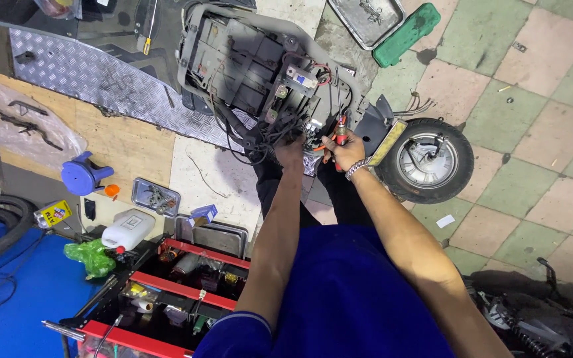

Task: Diagnosing and repairing motorcycle electrical wiring using a multimeter and hand tools.

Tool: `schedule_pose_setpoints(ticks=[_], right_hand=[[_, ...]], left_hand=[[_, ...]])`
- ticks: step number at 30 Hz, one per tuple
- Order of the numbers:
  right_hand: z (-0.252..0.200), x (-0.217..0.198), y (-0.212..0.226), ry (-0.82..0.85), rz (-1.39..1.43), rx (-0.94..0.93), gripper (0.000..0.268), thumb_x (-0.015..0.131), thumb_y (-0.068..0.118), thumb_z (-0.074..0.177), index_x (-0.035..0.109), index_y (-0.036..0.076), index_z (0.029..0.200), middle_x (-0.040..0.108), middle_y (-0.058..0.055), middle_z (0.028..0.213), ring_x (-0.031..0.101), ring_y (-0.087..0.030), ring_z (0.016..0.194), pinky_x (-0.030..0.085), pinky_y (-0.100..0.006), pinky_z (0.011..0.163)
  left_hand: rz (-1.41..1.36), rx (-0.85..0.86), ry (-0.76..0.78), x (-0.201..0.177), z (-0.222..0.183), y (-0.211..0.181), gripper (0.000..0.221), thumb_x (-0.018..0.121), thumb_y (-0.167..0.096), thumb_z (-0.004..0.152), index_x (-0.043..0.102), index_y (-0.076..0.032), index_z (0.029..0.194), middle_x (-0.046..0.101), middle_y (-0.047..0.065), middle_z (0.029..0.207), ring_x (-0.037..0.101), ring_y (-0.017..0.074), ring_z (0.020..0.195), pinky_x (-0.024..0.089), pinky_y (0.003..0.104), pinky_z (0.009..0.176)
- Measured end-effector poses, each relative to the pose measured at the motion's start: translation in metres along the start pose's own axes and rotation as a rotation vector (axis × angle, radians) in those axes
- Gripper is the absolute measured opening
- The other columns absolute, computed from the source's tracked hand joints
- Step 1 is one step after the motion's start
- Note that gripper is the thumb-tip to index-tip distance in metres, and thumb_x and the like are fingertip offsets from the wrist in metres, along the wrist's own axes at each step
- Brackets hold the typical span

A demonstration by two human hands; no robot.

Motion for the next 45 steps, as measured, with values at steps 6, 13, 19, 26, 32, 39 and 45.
schedule_pose_setpoints(ticks=[6,13,19,26,32,39,45], right_hand=[[0.013,-0.007,-0.017,0.003,-0.012,-0.008,0.023,0.085,0.015,0.084,0.066,0.002,0.085,0.066,-0.014,0.064,0.07,-0.022,0.051,0.054,-0.025,0.042],[0.017,-0.009,-0.022,0.002,-0.013,-0.002,0.024,0.085,0.016,0.084,0.065,0.002,0.087,0.066,-0.014,0.064,0.07,-0.021,0.051,0.054,-0.024,0.042],[0.022,-0.011,-0.029,0.003,-0.004,-0.005,0.027,0.087,0.017,0.084,0.065,0.003,0.086,0.066,-0.014,0.063,0.07,-0.021,0.051,0.054,-0.023,0.042],[0.003,-0.004,-0.004,0.011,-0.05,-0.008,0.026,0.087,0.022,0.084,0.067,0.005,0.085,0.066,-0.012,0.057,0.067,-0.019,0.047,0.05,-0.023,0.042],[0.01,-0.003,-0.018,-0.001,-0.099,-0.011,0.029,0.087,0.025,0.083,0.065,0.007,0.084,0.066,-0.011,0.056,0.066,-0.018,0.045,0.049,-0.024,0.043],[-0.037,0.016,-0.01,0.039,-0.22,-0.004,0.02,0.084,0.027,0.083,0.069,0.014,0.08,0.068,-0.005,0.055,0.065,-0.013,0.048,0.048,-0.021,0.052],[-0.074,0.013,-0.046,0.088,-0.414,-0.134,0.037,0.084,0.035,0.088,0.067,0.003,0.08,0.069,-0.021,0.069,0.069,-0.037,0.073,0.052,-0.041,0.073]], left_hand=[[0.016,0.009,-0.018,0.002,0.001,-0.003,0.048,0.083,-0.015,0.087,0.061,0.007,0.123,0.064,0.023,0.112,0.06,0.0452,0.117,0.049,0.074,0.102],[-0.253,0.052,0.216,0.004,0.016,0.008,0.034,0.081,-0.014,0.091,0.058,0.002,0.11,0.06,0.014,0.1,0.064,0.0324,0.103,0.043,0.064,0.076],[-0.319,0.019,0.264,0.0,-0.023,-0.02,0.026,0.078,-0.015,0.094,0.054,-0.008,0.102,0.05,0.001,0.09,0.053,0.0151,0.086,0.039,0.044,0.072],[-0.498,0.015,0.31,0.001,-0.033,-0.032,0.027,0.078,-0.016,0.094,0.052,-0.013,0.098,0.043,-0.002,0.08,0.049,0.0123,0.072,0.043,0.038,0.066],[-0.409,-0.003,0.369,-0.032,-0.025,0.017,0.015,0.066,-0.015,0.102,0.053,-0.01,0.1,0.036,0.001,0.08,0.038,0.0147,0.071,0.028,0.039,0.068],[-0.627,-0.64,0.187,-0.047,-0.023,0.097,0.025,0.078,-0.021,0.094,0.065,-0.001,0.102,0.054,-0.001,0.075,0.061,0.0067,0.067,0.047,0.007,0.048],[-0.473,-0.625,0.021,-0.07,0.007,0.109,0.028,0.077,-0.032,0.093,0.066,-0.006,0.096,0.06,0.004,0.077,0.067,0.0146,0.07,0.046,0.028,0.034]])
Point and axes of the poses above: each hand's wrist, its own z-axis towards the middle knuckle, its own x-axis out of the palm, y = z × x, the point moved 4 cm from there along z, towards the middle knuckle
